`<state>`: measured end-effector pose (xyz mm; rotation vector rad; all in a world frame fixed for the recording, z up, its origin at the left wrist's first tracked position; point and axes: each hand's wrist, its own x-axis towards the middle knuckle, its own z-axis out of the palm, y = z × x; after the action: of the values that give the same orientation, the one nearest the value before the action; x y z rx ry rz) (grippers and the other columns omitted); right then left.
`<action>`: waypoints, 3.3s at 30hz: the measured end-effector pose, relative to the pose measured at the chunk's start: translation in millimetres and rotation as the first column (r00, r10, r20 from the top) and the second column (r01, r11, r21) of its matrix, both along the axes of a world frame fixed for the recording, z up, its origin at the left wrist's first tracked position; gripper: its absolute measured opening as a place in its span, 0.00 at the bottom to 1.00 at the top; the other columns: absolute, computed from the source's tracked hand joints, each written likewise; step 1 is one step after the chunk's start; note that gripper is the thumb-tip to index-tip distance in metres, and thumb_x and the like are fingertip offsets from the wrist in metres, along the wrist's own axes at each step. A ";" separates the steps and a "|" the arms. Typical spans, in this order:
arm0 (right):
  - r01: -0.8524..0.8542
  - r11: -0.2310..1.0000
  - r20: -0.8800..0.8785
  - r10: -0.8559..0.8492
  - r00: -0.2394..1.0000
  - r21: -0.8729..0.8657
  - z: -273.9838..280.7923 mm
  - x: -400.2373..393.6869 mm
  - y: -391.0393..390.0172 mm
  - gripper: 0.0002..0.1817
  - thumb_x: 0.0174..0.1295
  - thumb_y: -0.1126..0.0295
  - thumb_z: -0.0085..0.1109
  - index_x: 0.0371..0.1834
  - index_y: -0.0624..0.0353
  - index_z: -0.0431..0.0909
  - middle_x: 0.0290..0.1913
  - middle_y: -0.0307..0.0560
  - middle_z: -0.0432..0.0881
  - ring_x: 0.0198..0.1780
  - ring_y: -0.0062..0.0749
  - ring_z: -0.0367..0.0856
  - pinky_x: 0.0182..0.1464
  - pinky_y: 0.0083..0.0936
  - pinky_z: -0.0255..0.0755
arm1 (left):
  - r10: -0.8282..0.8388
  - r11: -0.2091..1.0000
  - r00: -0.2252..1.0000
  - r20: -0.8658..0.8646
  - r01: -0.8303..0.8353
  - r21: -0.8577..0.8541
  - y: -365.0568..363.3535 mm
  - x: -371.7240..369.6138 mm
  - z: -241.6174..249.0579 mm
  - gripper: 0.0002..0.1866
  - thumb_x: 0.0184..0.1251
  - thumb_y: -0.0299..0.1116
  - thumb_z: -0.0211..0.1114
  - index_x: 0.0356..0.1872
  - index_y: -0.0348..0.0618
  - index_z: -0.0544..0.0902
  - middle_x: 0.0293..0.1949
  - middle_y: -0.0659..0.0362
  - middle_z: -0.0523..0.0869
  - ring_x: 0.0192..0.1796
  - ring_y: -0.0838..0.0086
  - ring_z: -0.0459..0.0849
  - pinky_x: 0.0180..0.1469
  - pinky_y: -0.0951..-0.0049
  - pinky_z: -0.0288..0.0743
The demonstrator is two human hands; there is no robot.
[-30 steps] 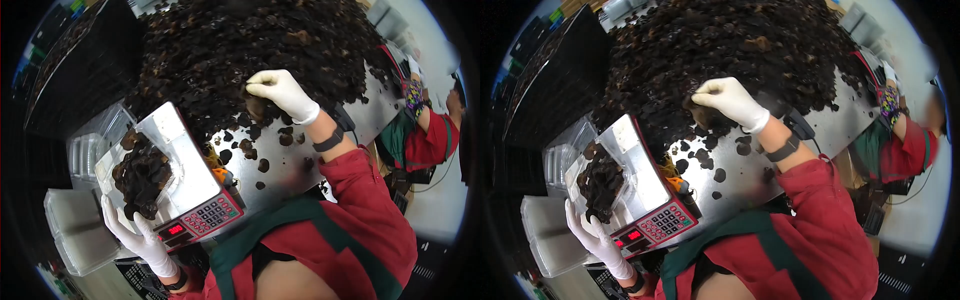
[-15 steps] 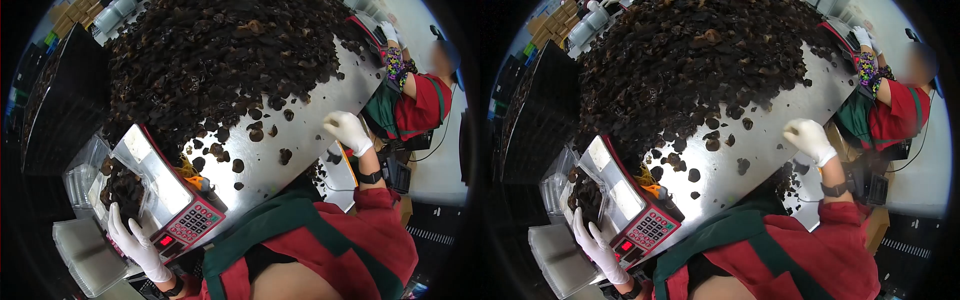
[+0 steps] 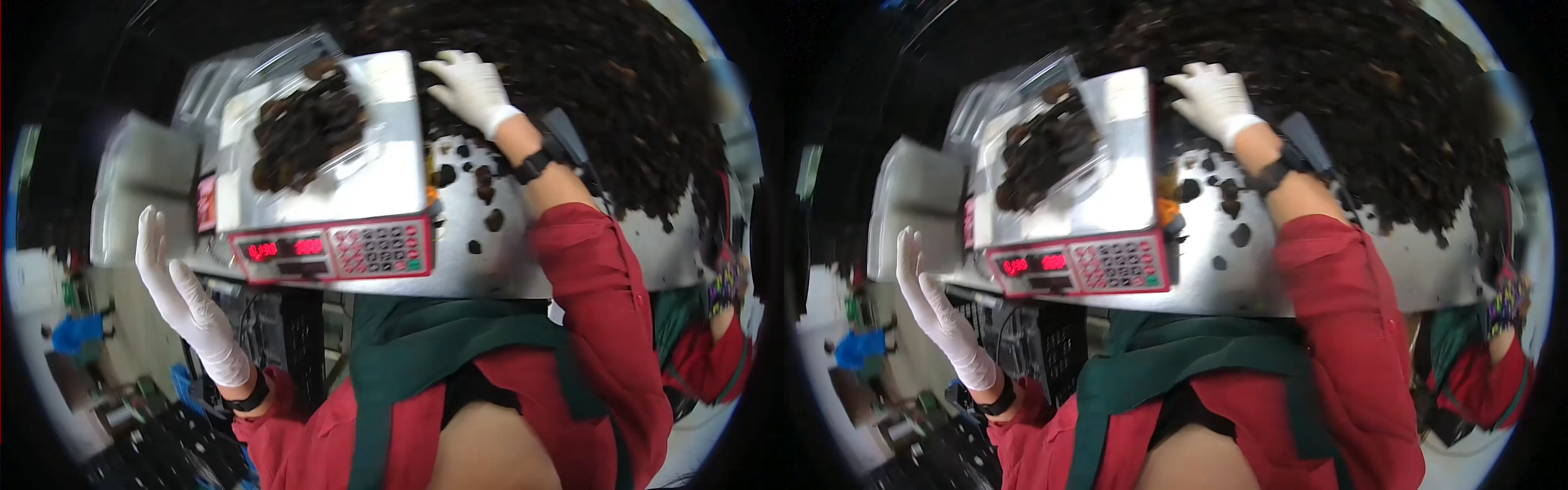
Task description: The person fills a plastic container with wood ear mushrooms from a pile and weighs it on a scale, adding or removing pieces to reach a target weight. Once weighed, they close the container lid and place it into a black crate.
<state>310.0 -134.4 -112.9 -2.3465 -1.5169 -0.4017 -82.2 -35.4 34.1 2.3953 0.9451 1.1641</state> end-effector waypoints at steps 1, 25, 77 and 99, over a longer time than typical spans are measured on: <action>0.014 1.000 -0.007 -0.014 1.000 0.008 -4.7 4.5 -0.9 0.18 0.61 0.59 0.66 0.55 0.46 0.82 0.52 0.44 0.82 0.54 0.43 0.81 0.52 0.38 0.79 | 0.003 1.000 1.000 0.013 -0.004 0.027 2.5 -11.5 -0.5 0.28 0.83 0.45 0.45 0.72 0.33 0.67 0.69 0.48 0.73 0.71 0.60 0.71 0.75 0.58 0.59; 0.415 0.847 -0.933 0.360 0.014 0.333 35.6 -24.9 -128.9 0.18 0.73 0.60 0.59 0.55 0.64 0.84 0.50 0.38 0.87 0.52 0.18 0.79 0.60 0.20 0.70 | -0.670 0.742 0.734 -0.110 0.665 -0.083 -81.0 114.2 -28.8 0.20 0.57 0.16 0.63 0.52 0.36 0.84 0.51 0.47 0.86 0.51 0.55 0.85 0.55 0.61 0.77; 0.226 0.955 -0.888 0.073 0.453 0.193 50.6 -85.4 -217.7 0.09 0.58 0.71 0.69 0.40 0.60 0.85 0.40 0.45 0.83 0.45 0.29 0.82 0.42 0.25 0.76 | -0.708 0.706 0.666 -0.234 0.658 -0.263 -124.9 130.7 -70.1 0.09 0.62 0.20 0.70 0.43 0.40 0.85 0.35 0.58 0.86 0.32 0.73 0.82 0.36 0.76 0.76; 0.577 0.803 -0.429 -0.579 0.693 -0.152 57.0 -163.3 -401.2 0.11 0.56 0.69 0.67 0.42 0.58 0.85 0.42 0.48 0.87 0.43 0.40 0.86 0.47 0.32 0.79 | -0.703 0.564 0.450 -0.552 0.824 -0.047 -169.3 184.7 -140.5 0.12 0.65 0.30 0.62 0.48 0.39 0.81 0.48 0.50 0.81 0.53 0.55 0.78 0.50 0.58 0.75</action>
<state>146.7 -535.7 -56.0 -2.6365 -0.5345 0.0399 102.5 -204.7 -106.4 2.8472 -0.3052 0.2547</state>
